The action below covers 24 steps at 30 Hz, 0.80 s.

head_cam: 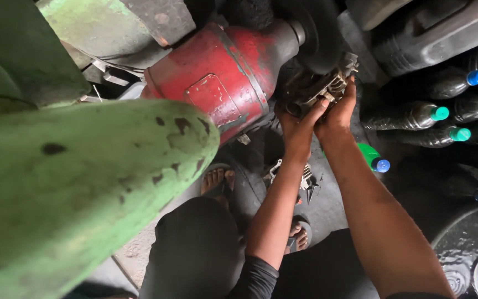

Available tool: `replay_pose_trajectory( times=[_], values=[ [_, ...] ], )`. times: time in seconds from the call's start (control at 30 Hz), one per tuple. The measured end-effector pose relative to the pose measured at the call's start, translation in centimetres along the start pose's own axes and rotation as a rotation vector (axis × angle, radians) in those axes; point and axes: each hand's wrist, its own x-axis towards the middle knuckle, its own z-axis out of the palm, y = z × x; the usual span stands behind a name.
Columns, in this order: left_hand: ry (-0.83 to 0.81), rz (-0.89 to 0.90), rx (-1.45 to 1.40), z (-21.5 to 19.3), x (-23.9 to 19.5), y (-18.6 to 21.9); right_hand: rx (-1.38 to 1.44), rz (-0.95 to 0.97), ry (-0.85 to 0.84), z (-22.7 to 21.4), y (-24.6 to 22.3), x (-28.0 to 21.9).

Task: Inspecting and handling motorcycle engine components during a repair.

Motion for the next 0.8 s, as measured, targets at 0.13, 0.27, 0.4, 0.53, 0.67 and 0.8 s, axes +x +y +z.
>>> replay_pose_trajectory(
  times=[0.13,0.27,0.4,0.53,0.67,0.8],
  values=[
    [-0.112,0.005,-0.039,0.0,0.0,-0.2,-0.001,-0.019,-0.022,-0.2,0.0,0.3],
    [0.005,0.034,-0.025,0.5,0.0,0.1,0.016,-0.01,-0.032,-0.3,-0.1,0.3],
    [-0.016,0.024,-0.044,0.7,0.0,0.7,0.003,0.0,-0.012,0.1,-0.2,0.0],
    [-0.074,0.045,-0.055,0.7,0.2,1.4,-0.022,0.001,-0.088,0.4,-0.3,0.1],
    [-0.1,0.048,-0.066,1.0,0.3,2.0,-0.009,0.022,-0.085,0.8,-0.4,0.1],
    [-0.149,0.106,-0.132,1.5,0.5,2.5,0.044,0.04,-0.073,0.4,-0.6,0.4]
  ],
)
